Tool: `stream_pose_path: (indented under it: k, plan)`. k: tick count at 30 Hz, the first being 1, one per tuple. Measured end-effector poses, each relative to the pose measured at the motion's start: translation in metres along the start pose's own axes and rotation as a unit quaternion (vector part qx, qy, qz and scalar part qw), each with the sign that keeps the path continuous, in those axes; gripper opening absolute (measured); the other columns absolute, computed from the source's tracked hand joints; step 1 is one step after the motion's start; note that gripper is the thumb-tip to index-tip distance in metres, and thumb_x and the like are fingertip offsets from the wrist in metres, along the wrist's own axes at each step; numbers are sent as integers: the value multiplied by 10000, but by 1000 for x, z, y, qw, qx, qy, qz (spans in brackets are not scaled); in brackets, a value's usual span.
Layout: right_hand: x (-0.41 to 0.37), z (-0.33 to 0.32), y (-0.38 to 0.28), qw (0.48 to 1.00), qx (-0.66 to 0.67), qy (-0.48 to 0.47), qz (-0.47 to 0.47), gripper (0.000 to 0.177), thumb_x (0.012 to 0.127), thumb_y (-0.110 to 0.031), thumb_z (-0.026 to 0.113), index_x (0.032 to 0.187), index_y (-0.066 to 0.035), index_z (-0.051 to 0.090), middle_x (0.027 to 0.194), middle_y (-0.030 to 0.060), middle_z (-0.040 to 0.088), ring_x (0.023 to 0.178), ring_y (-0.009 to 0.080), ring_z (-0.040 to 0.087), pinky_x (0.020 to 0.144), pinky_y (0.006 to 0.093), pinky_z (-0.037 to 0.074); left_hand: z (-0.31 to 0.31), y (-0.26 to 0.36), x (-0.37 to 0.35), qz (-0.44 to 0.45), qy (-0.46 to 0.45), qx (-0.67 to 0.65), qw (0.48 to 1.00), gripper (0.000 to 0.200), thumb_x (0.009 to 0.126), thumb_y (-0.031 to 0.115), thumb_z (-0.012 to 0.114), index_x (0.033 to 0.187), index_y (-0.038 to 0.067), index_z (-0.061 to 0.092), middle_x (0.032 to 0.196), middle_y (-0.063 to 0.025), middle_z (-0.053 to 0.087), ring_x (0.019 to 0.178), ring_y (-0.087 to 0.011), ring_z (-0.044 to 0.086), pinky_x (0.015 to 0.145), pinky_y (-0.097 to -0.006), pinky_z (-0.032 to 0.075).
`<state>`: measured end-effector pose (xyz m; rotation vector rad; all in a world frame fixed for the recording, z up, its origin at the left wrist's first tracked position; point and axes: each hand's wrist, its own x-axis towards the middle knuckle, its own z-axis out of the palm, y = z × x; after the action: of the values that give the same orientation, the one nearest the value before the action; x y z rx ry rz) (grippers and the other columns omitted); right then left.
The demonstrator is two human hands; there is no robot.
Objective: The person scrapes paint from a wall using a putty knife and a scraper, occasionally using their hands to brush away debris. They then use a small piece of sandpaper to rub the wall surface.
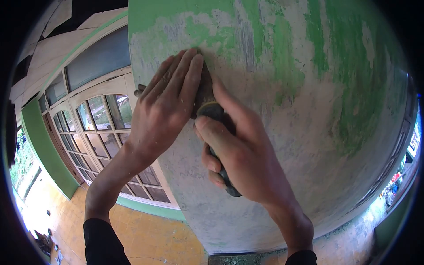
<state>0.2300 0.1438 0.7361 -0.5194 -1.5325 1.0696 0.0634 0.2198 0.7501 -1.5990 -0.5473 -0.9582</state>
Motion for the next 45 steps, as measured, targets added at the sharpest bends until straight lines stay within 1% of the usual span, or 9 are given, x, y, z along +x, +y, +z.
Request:
stream_pose_path:
  k: [7, 9, 16, 18, 22, 24, 27, 39, 45]
  plan:
    - [7, 2, -10, 1000, -2, -25, -16, 689, 979, -110, 555, 1620, -61, 308, 897, 66, 537, 524, 70, 449, 377, 235, 339, 2, -7, 6, -7, 10, 22, 1000, 549, 836, -9, 659, 1364, -96, 539, 1361, -246, 624, 1258, -371, 640, 1100, -451, 521]
    - [-3, 3, -2, 1000, -2, 12, 23, 688, 980, -107, 557, 1620, -63, 309, 900, 69, 536, 522, 68, 445, 376, 237, 338, 0, -4, 1, -5, 4, 22, 1000, 545, 840, -11, 655, 1365, -96, 538, 1358, -246, 626, 1258, -370, 640, 1101, -451, 520]
    - [5, 4, -15, 1000, 5, -12, -3, 696, 978, -119, 579, 1619, -66, 313, 909, 71, 538, 522, 67, 448, 373, 236, 334, 2, -9, 6, 8, 6, 24, 1000, 512, 844, -6, 654, 1336, -107, 553, 1328, -252, 643, 1230, -372, 658, 1093, -460, 530]
    - [-9, 1, -2, 1000, 16, 3, 27, 690, 982, -123, 575, 1618, -65, 315, 908, 66, 534, 521, 64, 444, 371, 234, 334, 3, -4, -1, 12, 8, 22, 1000, 504, 846, -4, 653, 1330, -107, 557, 1325, -253, 644, 1225, -370, 662, 1091, -460, 532]
    - [2, 1, -9, 1000, 0, 13, 22, 674, 987, -116, 555, 1616, -63, 319, 902, 59, 528, 517, 62, 437, 370, 234, 335, -3, -8, 9, 14, 4, 22, 1000, 482, 866, -8, 640, 1331, -105, 557, 1316, -255, 649, 1223, -369, 664, 1086, -455, 536]
    - [6, 2, -11, 999, 5, -31, -17, 669, 990, -114, 551, 1615, -60, 320, 905, 58, 532, 522, 62, 441, 370, 234, 337, -3, -7, 9, 7, 5, 17, 1000, 475, 873, -7, 638, 1331, -104, 558, 1311, -256, 652, 1222, -370, 664, 1083, -452, 538]
    - [-9, 0, -4, 1000, 5, -21, 11, 665, 990, -117, 555, 1612, -60, 328, 909, 62, 538, 531, 64, 446, 372, 234, 340, -1, -1, -1, 13, -3, 29, 999, 465, 879, -8, 634, 1329, -100, 560, 1317, -251, 650, 1232, -366, 659, 1084, -448, 536]
    - [17, 7, -25, 1000, 6, -3, -19, 682, 980, -125, 592, 1605, -44, 333, 909, 52, 546, 535, 65, 456, 382, 230, 338, 1, -23, 21, 5, 23, 14, 1000, 498, 857, 0, 649, 1337, -90, 554, 1333, -254, 639, 1222, -386, 657, 1089, -444, 533]
    - [8, 10, -17, 1000, 5, 28, 1, 668, 983, -132, 591, 1599, -46, 345, 907, 44, 542, 540, 60, 456, 381, 224, 334, -2, -22, 17, 30, 8, 12, 999, 489, 854, -3, 646, 1326, -92, 556, 1321, -257, 641, 1229, -392, 651, 1076, -443, 541]
